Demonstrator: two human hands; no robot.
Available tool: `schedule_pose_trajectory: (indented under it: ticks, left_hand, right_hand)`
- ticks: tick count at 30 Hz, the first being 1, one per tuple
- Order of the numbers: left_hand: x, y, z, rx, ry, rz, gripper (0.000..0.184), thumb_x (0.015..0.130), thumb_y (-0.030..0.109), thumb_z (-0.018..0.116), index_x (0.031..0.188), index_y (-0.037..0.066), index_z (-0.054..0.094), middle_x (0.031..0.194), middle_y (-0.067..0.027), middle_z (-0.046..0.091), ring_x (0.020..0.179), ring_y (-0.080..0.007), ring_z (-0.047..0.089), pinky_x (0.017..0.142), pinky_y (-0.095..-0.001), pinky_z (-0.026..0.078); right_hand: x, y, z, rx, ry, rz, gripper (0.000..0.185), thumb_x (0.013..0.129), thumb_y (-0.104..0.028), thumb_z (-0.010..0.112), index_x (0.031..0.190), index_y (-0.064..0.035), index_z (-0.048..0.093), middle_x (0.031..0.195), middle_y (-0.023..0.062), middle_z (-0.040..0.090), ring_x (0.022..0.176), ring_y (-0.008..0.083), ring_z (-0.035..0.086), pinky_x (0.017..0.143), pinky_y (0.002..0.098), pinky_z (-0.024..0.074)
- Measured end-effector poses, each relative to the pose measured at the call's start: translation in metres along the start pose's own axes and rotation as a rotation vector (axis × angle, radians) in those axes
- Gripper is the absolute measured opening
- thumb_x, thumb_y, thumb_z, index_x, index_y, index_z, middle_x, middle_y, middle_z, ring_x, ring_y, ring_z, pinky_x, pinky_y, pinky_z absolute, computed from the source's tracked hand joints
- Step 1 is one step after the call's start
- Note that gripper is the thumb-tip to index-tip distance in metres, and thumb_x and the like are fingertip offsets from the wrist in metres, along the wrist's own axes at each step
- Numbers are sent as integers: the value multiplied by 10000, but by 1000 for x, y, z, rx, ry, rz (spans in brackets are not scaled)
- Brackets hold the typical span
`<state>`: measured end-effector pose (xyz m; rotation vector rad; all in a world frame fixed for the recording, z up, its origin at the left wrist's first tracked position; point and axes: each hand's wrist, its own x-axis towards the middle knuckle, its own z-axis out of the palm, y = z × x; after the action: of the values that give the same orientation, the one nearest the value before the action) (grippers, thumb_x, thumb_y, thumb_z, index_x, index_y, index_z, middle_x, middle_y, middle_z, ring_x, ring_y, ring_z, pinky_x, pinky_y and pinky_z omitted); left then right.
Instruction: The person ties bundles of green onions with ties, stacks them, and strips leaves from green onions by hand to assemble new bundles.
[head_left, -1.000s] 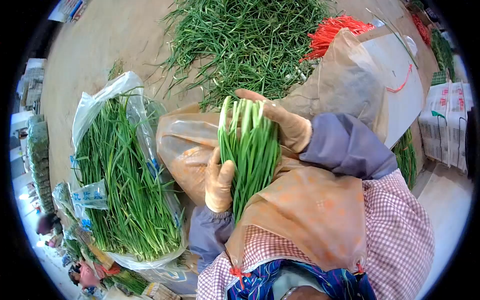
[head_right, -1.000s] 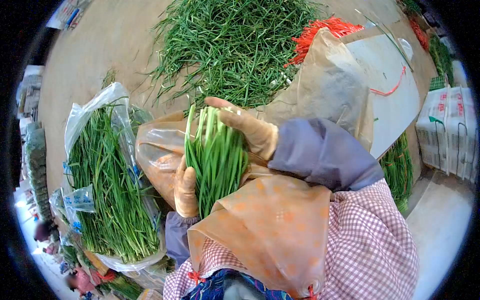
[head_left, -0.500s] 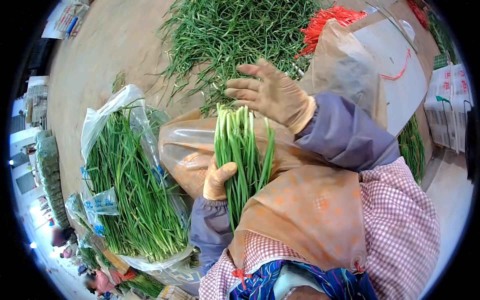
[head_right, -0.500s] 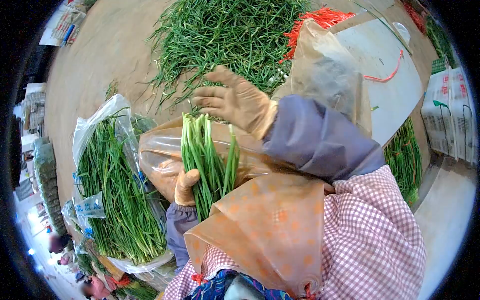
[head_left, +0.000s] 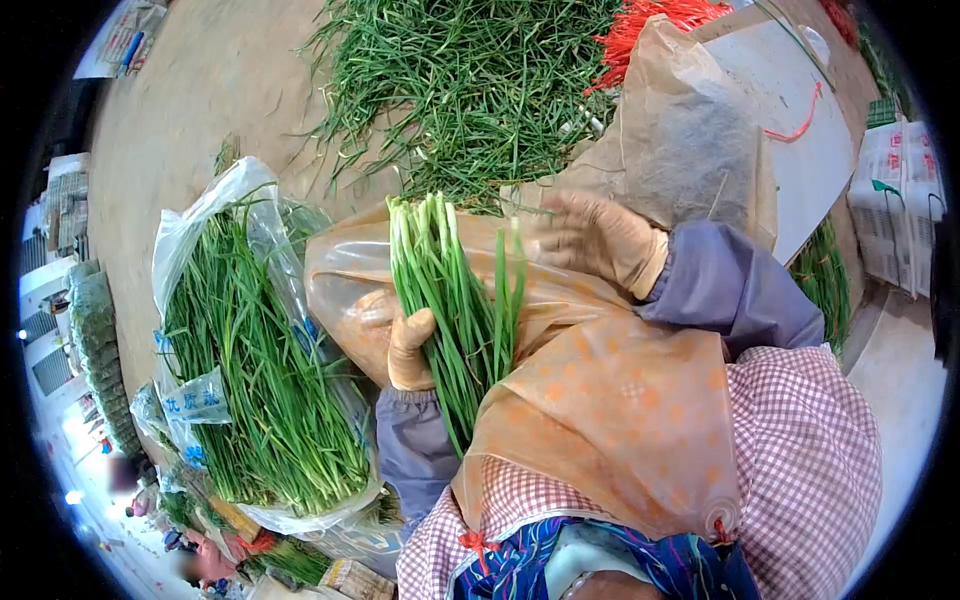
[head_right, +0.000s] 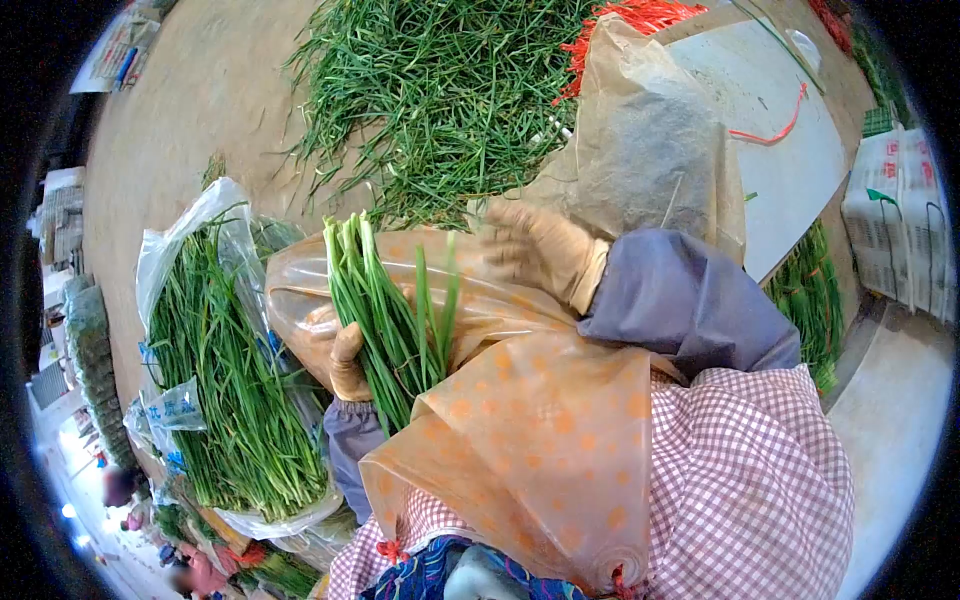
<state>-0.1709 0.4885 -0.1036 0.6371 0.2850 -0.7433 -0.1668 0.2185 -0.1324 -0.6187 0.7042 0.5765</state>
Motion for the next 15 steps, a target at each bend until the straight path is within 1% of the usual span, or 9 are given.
schedule_pose_trajectory:
  ticks: [3,4,7,8,11,12,15]
  left_hand:
    - [2,2,5,14,45,6,629,770,265,733,1290,-1,497,1189,-165,612,1058,-296,622,928,-446,536]
    - [2,3,4,-3,33,-6,613,781,258,721,1284,-15,502,1189,-168,614,1069,-293,618,946,-438,526]
    - [4,3,5,-72,41,-16,573,796,261,704,1266,-13,522,1184,-176,621,1056,-292,626,938,-439,527]
    - [9,5,-1,-90,-25,-47,537,809,269,683,1248,-7,544,1182,-174,631,1040,-284,635,934,-430,529]
    - [10,3,0,-184,-5,-31,518,821,252,662,1256,-5,549,1175,-167,640,1028,-276,641,935,-421,527]
    - [9,3,-4,-218,27,-29,515,830,232,645,1277,0,543,1195,-161,634,1049,-272,637,957,-419,514]
    - [12,5,-16,-120,13,-33,506,838,226,634,1285,6,543,1215,-164,626,1071,-282,630,977,-426,501]
  right_hand:
    - [-9,14,6,-392,18,-208,321,959,-193,590,1242,-43,562,1096,57,623,935,142,618,810,296,515]
    - [1,22,10,-532,30,-692,240,925,-188,652,1122,-53,627,1009,24,634,863,115,592,761,285,507]
    - [-34,-4,44,-644,-63,-867,210,931,-188,651,1068,-29,651,965,13,650,863,93,582,769,261,497]
    - [-39,-2,54,-669,-175,-814,185,915,-197,667,1029,-51,676,873,41,682,797,136,631,747,285,515]
    - [-46,14,67,-1240,-394,-1091,184,870,-153,712,1033,-72,683,816,80,688,690,189,657,644,299,517]
    - [-43,14,70,-1414,-428,-1195,220,842,-182,730,1042,-122,664,748,84,659,648,256,644,586,356,510]
    - [-40,18,75,-1704,-465,-1272,233,820,-218,720,1014,-129,626,678,57,617,614,277,627,538,393,490]
